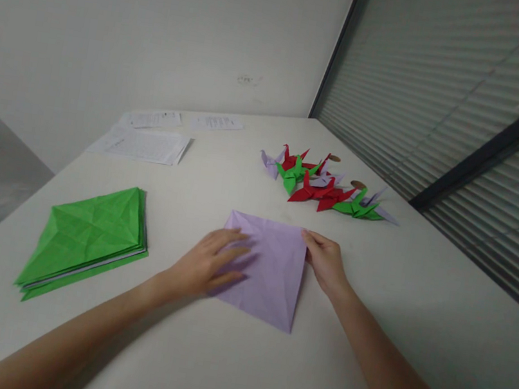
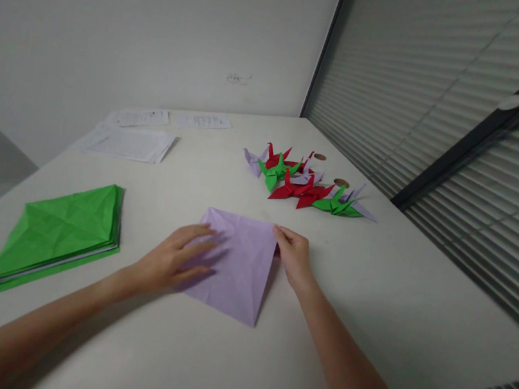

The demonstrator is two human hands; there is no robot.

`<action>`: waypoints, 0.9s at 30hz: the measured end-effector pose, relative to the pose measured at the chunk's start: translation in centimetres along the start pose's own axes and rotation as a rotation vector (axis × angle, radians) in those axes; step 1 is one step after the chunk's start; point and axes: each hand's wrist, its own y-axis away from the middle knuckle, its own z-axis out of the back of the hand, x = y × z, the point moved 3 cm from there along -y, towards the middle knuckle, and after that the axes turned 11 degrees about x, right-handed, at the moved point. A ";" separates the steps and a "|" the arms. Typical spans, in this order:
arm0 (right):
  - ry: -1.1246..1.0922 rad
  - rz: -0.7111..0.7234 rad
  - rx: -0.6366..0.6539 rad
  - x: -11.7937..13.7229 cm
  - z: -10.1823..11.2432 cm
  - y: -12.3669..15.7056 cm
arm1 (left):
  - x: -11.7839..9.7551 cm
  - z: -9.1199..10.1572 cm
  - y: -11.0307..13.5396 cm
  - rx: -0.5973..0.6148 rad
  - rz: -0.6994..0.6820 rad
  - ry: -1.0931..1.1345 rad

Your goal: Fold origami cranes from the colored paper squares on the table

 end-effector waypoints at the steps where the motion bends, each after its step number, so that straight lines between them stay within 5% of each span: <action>1: 0.115 0.052 -0.019 0.2 0.1 0.1 | -0.5 -0.6 0.0 0.114 -0.053 -0.055; 4: 0.559 0.353 -0.079 1.6 -0.7 1.0 | -0.7 -2.0 0.0 0.264 -0.028 -0.125; 7: 0.904 0.563 0.116 2.3 -3.4 2.5 | -0.3 -3.2 0.1 0.299 0.053 -0.157; 10: 1.132 0.566 0.452 1.4 -6.4 3.9 | 0.0 -3.8 0.2 0.267 0.106 -0.219; 13: 1.295 0.487 0.580 0.1 -7.6 4.3 | 0.1 -4.0 0.3 0.232 0.152 -0.269; 18: 1.406 0.280 0.543 -1.0 -5.5 2.5 | 0.1 -4.2 0.3 0.211 0.190 -0.292; 22: 1.453 0.099 0.380 -0.7 -2.8 1.0 | 0.0 -4.1 0.2 0.200 0.206 -0.289; 25: 1.411 0.203 0.295 0.2 -2.9 1.3 | 0.0 -4.1 0.2 0.173 0.204 -0.279; 27: 1.342 0.367 0.413 0.6 -4.3 2.1 | -0.1 -4.2 0.2 0.157 0.195 -0.270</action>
